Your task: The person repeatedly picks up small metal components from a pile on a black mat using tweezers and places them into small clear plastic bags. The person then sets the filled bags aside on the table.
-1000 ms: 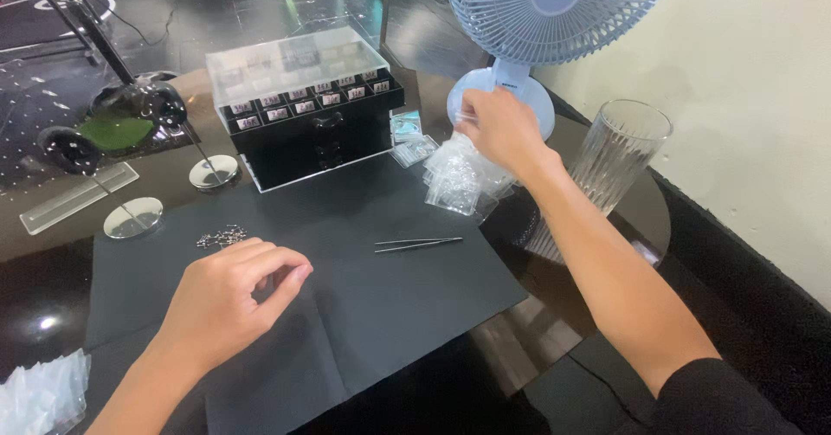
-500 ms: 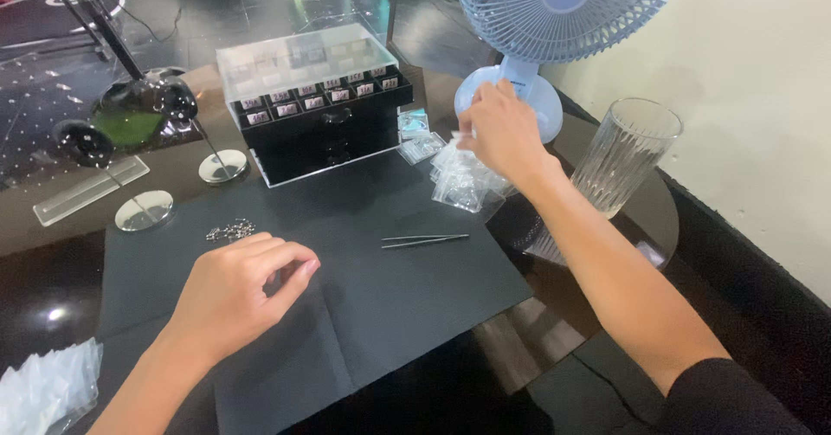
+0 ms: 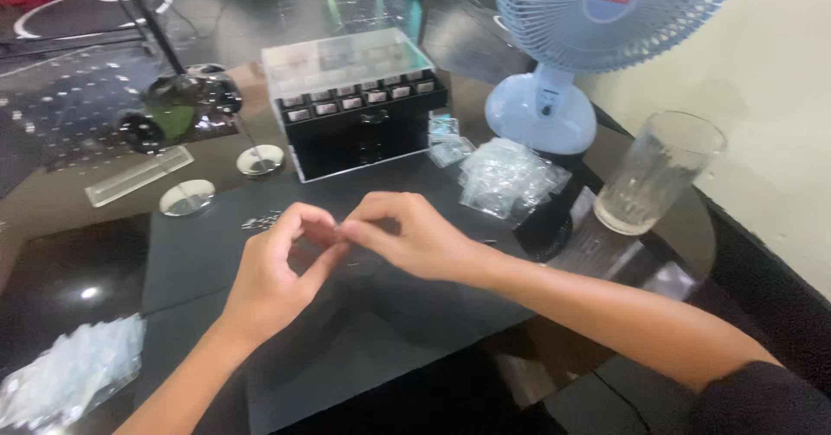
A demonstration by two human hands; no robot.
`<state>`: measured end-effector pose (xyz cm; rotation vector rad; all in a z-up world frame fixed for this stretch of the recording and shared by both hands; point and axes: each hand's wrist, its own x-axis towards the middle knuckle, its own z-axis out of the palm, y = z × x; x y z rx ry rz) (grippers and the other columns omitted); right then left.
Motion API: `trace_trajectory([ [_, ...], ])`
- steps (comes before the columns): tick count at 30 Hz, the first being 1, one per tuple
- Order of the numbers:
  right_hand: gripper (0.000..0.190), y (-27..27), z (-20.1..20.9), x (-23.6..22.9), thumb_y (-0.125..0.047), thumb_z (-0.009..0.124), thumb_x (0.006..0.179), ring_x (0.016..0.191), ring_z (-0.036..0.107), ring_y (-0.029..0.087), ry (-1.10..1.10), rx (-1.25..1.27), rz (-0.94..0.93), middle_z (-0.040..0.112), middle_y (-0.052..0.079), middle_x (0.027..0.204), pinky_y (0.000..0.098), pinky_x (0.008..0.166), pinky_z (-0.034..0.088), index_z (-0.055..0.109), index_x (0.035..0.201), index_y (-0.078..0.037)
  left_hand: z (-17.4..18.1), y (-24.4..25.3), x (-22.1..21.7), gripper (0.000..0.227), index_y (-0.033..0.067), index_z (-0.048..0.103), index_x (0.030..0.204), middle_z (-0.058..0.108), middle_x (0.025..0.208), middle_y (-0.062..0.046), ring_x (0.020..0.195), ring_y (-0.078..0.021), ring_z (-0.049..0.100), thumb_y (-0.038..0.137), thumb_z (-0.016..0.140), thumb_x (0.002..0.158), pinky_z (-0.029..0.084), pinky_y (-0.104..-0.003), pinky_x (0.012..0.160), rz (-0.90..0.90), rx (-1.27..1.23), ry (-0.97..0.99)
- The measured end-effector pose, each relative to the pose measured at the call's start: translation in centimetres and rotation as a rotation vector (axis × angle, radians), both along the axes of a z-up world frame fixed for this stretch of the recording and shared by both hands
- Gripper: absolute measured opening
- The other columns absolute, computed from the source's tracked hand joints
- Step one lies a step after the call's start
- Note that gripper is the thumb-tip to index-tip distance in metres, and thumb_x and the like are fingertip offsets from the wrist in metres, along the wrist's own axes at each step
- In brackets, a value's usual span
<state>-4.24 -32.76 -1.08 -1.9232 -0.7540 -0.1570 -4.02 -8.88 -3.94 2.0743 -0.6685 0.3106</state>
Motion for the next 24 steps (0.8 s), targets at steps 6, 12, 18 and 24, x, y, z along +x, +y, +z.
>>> trace_trajectory([
  [6, 0.018, 0.0, -0.7, 1.8, -0.011, 0.075, 0.102, 0.067, 0.079, 0.022, 0.337, 0.151, 0.03, 0.08, 0.016, 0.089, 0.0307, 0.049, 0.065, 0.087, 0.107, 0.002, 1.3, 0.8, 0.5, 0.015, 0.0234, 0.081, 0.118, 0.085, 0.094, 0.001, 0.093, -0.0207, 0.082, 0.03, 0.072, 0.108, 0.066, -0.032, 0.075, -0.004, 0.003, -0.128],
  [12, 0.019, 0.5, -0.8, 0.3, -0.016, 0.083, 0.1, 0.078, 0.085, 0.029, 0.416, 0.257, -0.007, 0.085, 0.019, 0.087, 0.0391, 0.058, 0.073, 0.087, 0.106, 0.002, 2.0, 1.3, -0.5, 0.01, 0.0239, 0.083, 0.112, 0.071, 0.113, 0.004, 0.105, -0.0215, 0.071, 0.031, 0.077, 0.109, 0.064, -0.033, 0.081, 0.063, 0.205, -0.646],
  [18, 0.02, 1.0, -1.2, -0.1, -0.014, 0.076, 0.103, 0.079, 0.083, 0.025, 0.337, 0.138, 0.034, 0.084, 0.017, 0.08, 0.0384, 0.058, 0.074, 0.088, 0.103, 0.003, 2.0, 2.0, -0.7, 0.008, 0.0272, 0.084, 0.105, 0.067, 0.102, 0.007, 0.096, -0.015, 0.067, 0.033, 0.079, 0.108, 0.063, -0.028, 0.075, 0.058, 0.315, -0.824],
  [24, 0.016, 1.5, -1.5, -0.7, -0.008, 0.077, 0.1, 0.077, 0.085, 0.026, 0.312, 0.093, 0.034, 0.083, 0.019, 0.079, 0.0378, 0.058, 0.075, 0.088, 0.104, 0.004, 1.6, 2.5, -0.3, 0.01, 0.0254, 0.082, 0.095, 0.069, 0.09, 0.011, 0.084, -0.0094, 0.068, 0.032, 0.083, 0.103, 0.061, -0.023, 0.068, 0.05, 0.407, -0.923],
])
